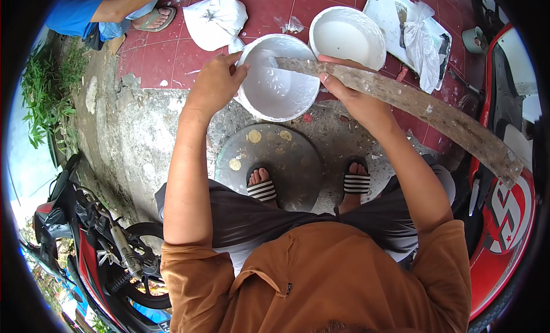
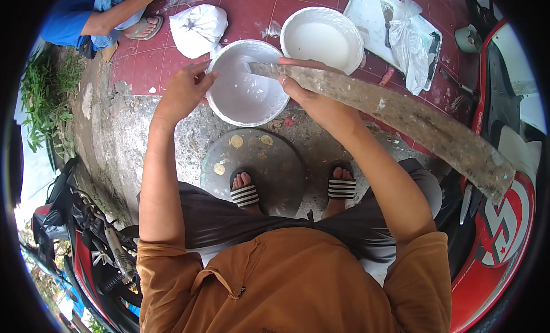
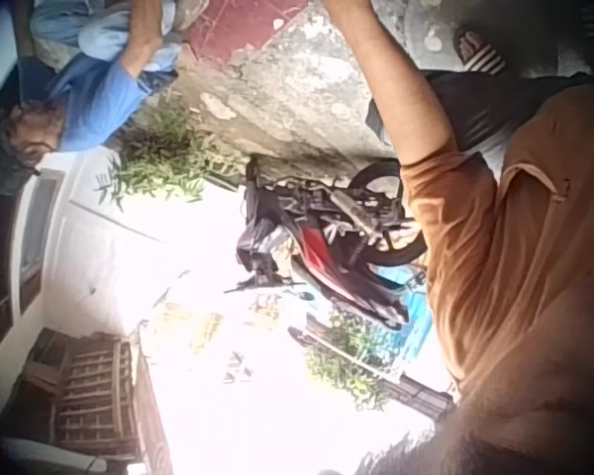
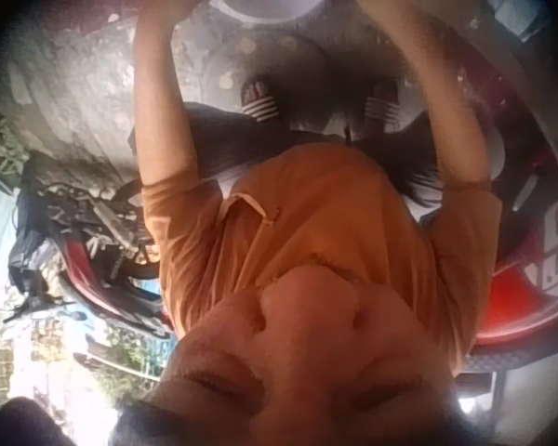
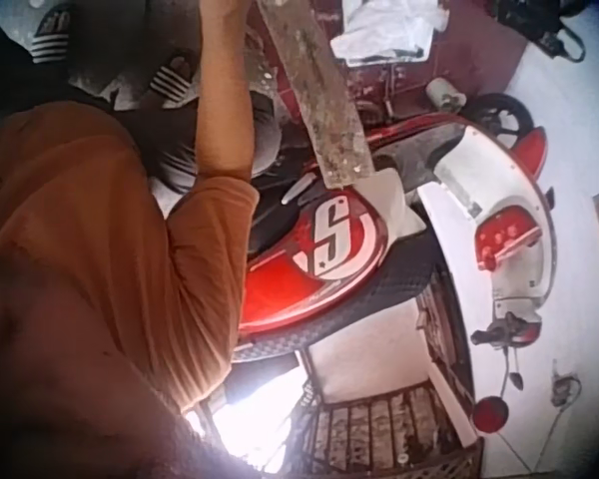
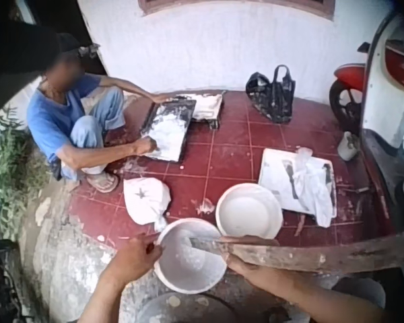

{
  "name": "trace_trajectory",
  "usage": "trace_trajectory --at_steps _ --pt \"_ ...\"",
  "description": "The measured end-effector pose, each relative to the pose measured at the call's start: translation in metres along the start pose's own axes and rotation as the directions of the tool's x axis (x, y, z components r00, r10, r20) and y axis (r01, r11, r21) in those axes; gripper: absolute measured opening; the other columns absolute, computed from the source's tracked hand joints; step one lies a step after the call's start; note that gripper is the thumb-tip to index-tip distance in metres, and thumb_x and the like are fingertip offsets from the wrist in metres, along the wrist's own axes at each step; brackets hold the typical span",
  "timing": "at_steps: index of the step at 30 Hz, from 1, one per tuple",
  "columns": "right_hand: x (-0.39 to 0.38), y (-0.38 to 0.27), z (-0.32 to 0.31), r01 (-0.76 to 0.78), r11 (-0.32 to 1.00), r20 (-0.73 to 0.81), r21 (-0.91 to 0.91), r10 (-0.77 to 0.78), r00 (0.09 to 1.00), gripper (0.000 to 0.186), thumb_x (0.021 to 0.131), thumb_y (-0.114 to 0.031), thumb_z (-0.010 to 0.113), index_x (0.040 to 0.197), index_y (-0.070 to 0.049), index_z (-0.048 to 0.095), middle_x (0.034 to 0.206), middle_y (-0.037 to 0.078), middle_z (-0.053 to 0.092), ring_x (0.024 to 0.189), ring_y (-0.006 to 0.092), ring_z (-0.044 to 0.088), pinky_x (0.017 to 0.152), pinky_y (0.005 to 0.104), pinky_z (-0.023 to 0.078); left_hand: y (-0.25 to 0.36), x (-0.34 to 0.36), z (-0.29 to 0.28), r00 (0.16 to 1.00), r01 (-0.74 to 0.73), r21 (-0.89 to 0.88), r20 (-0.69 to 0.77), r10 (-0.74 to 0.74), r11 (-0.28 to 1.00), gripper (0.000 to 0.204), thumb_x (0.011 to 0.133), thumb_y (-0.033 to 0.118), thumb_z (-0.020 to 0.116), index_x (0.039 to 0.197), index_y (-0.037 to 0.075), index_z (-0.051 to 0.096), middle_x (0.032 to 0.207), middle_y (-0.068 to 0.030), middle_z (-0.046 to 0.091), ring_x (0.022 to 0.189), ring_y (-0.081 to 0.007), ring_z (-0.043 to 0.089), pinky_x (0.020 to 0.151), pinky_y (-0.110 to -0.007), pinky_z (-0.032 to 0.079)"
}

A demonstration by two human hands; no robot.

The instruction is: The person stirs white paint in a bucket using a wooden stick while another bucket of paint and a bag of material sit nearby on a tiled floor.

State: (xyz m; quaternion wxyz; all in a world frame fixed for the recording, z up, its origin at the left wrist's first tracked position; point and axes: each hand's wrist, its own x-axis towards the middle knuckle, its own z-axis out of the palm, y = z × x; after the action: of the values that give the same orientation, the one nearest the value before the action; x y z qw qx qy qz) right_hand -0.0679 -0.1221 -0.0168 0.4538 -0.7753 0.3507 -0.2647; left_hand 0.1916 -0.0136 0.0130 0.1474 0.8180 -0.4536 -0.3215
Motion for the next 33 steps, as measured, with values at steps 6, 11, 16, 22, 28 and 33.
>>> trace_trajectory --at_steps 6,11,16,22,28,33 --pt "-0.014 -0.022 -0.004 -0.159 0.986 0.271 0.054 0.139 0.952 0.029 0.094 -0.024 0.072 0.121 -0.013 0.075 0.074 0.004 0.071 0.065 0.0121 0.068 0.068 0.0294 0.053 -0.018 0.007 -0.002 0.998 -0.055 0.008 -0.038 0.055 0.998 0.039 0.099 0.029 0.064 0.122 -0.002 0.070 0.073 -0.0140 0.068 0.060 -0.0186 0.068 0.064 -0.034 0.053" --pt "-0.006 -0.014 -0.009 -0.184 0.982 0.183 -0.038 0.188 0.965 0.029 0.095 -0.023 0.073 0.122 -0.013 0.075 0.101 0.005 0.076 0.089 0.0128 0.068 0.083 0.0310 0.054 -0.023 0.013 -0.001 0.995 -0.098 0.024 -0.017 0.099 0.995 0.034 0.100 0.028 0.063 0.111 -0.003 0.071 0.072 -0.0133 0.068 0.060 -0.0178 0.067 0.062 -0.034 0.052" --pt "-0.007 -0.015 0.000 -0.225 0.961 0.204 0.159 0.191 0.960 0.031 0.094 -0.015 0.074 0.124 -0.010 0.074 0.103 0.005 0.075 0.092 0.0112 0.069 0.083 0.0278 0.055 -0.024 0.014 -0.002 0.997 -0.075 -0.020 -0.010 0.075 0.997 0.037 0.098 0.029 0.064 0.122 0.000 0.070 0.076 -0.0148 0.067 0.066 -0.0227 0.066 0.070 -0.037 0.052" --pt "-0.013 -0.009 -0.002 -0.163 0.957 0.397 0.241 0.056 0.916 0.034 0.092 -0.009 0.074 0.126 -0.009 0.073 0.104 0.006 0.075 0.096 0.0111 0.070 0.086 0.0247 0.055 -0.033 0.017 -0.003 1.000 -0.014 -0.072 -0.016 0.013 0.997 0.042 0.098 0.032 0.063 0.129 0.004 0.068 0.075 -0.0150 0.066 0.066 -0.0256 0.067 0.074 -0.041 0.053" --pt "0.003 0.010 -0.009 0.060 0.983 0.182 0.172 -0.092 0.979 0.037 0.089 -0.004 0.072 0.125 -0.007 0.072 0.105 0.009 0.072 0.090 0.0149 0.068 0.080 0.0275 0.055 -0.022 0.017 -0.003 1.000 0.015 -0.109 0.022 -0.013 0.994 0.044 0.099 0.033 0.062 0.131 0.004 0.067 0.073 -0.0129 0.066 0.059 -0.0205 0.069 0.068 -0.037 0.053" --pt "-0.008 0.007 -0.001 0.084 0.965 0.363 0.248 -0.173 0.916 0.037 0.091 -0.006 0.073 0.127 -0.008 0.072 0.118 0.011 0.072 0.099 0.0186 0.071 0.089 0.0289 0.056 -0.028 0.017 -0.002 1.000 -0.023 -0.113 0.009 0.024 0.993 0.045 0.099 0.033 0.063 0.132 0.002 0.066 0.073 -0.0124 0.065 0.059 -0.0194 0.069 0.067 -0.035 0.053"
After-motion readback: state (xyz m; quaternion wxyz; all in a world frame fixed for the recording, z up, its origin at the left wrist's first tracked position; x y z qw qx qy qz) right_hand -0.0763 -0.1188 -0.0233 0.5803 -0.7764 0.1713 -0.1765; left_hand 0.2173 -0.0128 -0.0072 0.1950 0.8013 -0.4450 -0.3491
